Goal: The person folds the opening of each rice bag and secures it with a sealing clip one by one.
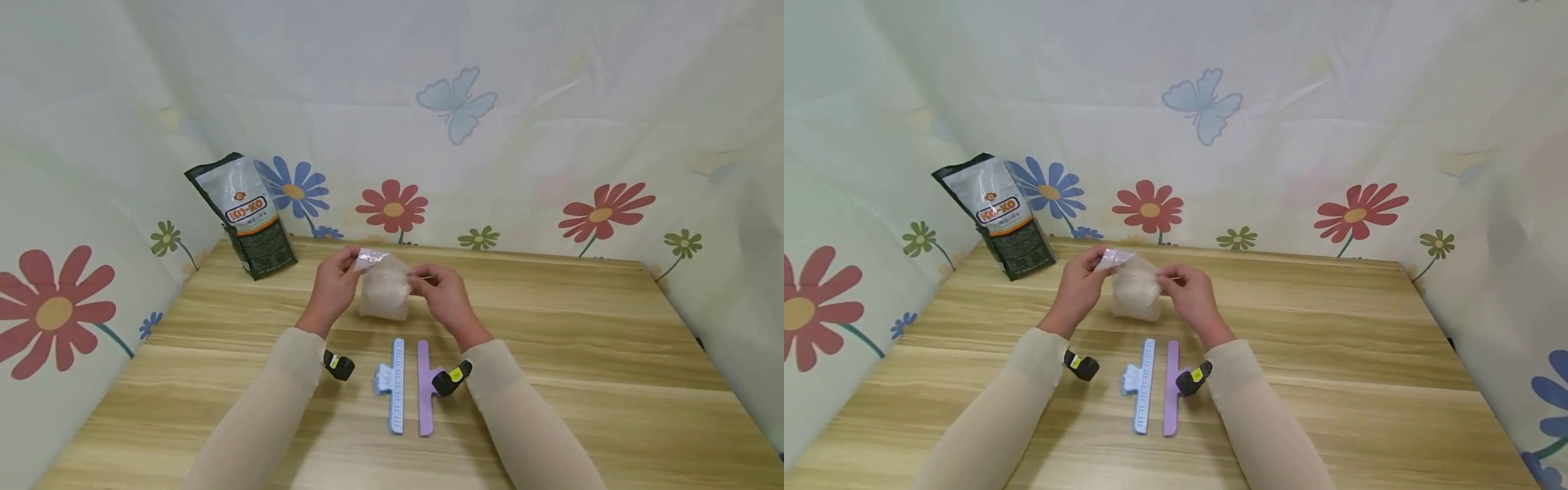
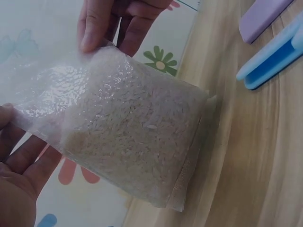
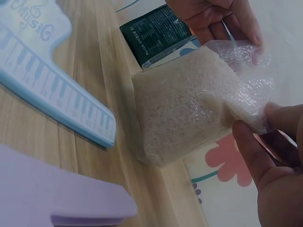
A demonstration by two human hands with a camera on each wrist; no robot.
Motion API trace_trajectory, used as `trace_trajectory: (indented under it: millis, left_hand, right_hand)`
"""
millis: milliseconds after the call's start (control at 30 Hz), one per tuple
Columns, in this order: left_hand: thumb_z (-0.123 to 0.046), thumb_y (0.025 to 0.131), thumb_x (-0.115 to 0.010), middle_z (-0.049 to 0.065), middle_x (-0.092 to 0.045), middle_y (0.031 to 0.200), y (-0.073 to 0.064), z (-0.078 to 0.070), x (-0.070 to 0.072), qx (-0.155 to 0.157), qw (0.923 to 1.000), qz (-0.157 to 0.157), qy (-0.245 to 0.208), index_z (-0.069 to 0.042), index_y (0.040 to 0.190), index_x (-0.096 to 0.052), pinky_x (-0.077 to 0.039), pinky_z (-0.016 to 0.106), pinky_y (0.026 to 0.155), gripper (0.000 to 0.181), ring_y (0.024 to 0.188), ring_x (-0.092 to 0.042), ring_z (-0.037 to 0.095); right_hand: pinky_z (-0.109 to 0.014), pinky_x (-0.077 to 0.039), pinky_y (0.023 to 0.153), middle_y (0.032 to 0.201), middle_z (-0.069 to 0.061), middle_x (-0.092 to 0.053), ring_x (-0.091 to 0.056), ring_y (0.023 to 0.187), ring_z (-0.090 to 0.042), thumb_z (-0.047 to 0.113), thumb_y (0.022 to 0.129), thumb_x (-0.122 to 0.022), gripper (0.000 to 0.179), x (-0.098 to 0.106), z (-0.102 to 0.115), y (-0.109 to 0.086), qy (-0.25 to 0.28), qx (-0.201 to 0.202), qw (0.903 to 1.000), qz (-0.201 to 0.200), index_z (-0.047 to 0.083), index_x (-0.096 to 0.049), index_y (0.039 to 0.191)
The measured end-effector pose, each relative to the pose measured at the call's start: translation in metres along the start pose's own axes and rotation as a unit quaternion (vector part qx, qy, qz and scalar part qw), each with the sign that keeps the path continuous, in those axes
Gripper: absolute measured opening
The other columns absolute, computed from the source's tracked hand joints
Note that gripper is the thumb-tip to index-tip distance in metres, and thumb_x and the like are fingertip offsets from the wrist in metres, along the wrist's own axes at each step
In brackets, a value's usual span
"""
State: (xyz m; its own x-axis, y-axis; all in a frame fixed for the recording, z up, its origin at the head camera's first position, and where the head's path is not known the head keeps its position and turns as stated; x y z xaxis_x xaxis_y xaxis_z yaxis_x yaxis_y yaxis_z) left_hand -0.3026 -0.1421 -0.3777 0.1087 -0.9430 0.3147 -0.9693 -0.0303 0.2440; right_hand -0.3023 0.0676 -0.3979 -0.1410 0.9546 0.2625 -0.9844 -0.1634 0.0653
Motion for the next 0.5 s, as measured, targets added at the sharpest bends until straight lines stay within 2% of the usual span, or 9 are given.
trace_trajectory:
  millis: [167, 267, 400, 500]
  left_hand:
    - [-0.010, 0.105, -0.056, 0.021, -0.071, 0.127, -0.002, 0.008, 0.002, 0.028, 0.9994, -0.005, -0.017, 0.000, 0.125, -0.066, -0.055, 0.046, 0.103, 0.025, 0.120, -0.068, 0.030]
    - [-0.008, 0.104, -0.057, 0.020, -0.072, 0.125, -0.005, 0.012, 0.002, 0.044, 0.9987, -0.013, -0.019, -0.002, 0.124, -0.067, -0.055, 0.043, 0.100, 0.023, 0.115, -0.068, 0.027]
    - [-0.006, 0.103, -0.058, 0.021, -0.073, 0.121, -0.007, 0.013, 0.002, 0.044, 0.9981, -0.026, -0.034, -0.001, 0.123, -0.067, -0.055, 0.042, 0.099, 0.023, 0.112, -0.068, 0.028]
    - [-0.003, 0.102, -0.058, 0.022, -0.073, 0.122, -0.008, 0.014, 0.002, 0.048, 0.9971, -0.033, -0.048, 0.000, 0.123, -0.067, -0.055, 0.044, 0.103, 0.024, 0.115, -0.069, 0.028]
  right_hand:
    - [-0.050, -0.057, 0.100, 0.115, -0.013, -0.070, -0.072, 0.101, -0.026, 0.016, 0.100, -0.067, 0.019, -0.006, -0.003, 0.001, 0.005, -0.002, 1.0000, 0.008, 0.007, -0.073, 0.115]
    - [-0.051, -0.057, 0.100, 0.114, -0.014, -0.070, -0.072, 0.101, -0.026, 0.016, 0.100, -0.067, 0.019, -0.008, -0.004, 0.001, 0.004, 0.005, 0.9999, 0.010, 0.006, -0.073, 0.115]
    - [-0.051, -0.057, 0.099, 0.113, -0.013, -0.071, -0.071, 0.100, -0.024, 0.017, 0.100, -0.067, 0.018, -0.009, -0.004, 0.001, -0.001, 0.014, 0.9998, 0.010, 0.007, -0.074, 0.114]
    - [-0.051, -0.057, 0.100, 0.113, -0.011, -0.071, -0.071, 0.100, -0.023, 0.019, 0.100, -0.067, 0.018, -0.010, -0.005, 0.002, -0.004, 0.014, 0.9998, 0.012, 0.009, -0.074, 0.113]
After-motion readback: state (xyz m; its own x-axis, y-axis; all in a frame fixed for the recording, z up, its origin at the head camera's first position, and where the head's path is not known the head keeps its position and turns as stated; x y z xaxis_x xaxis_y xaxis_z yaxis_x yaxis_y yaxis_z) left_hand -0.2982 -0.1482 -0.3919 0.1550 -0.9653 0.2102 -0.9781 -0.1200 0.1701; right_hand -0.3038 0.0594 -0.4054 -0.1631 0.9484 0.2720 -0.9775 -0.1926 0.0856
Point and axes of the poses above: each hand's wrist, its own y-axis towards the middle knuckle, its own x-axis out of the back of the hand, z = x × y, the point moved 5 cm from there along y, towards the middle knuckle
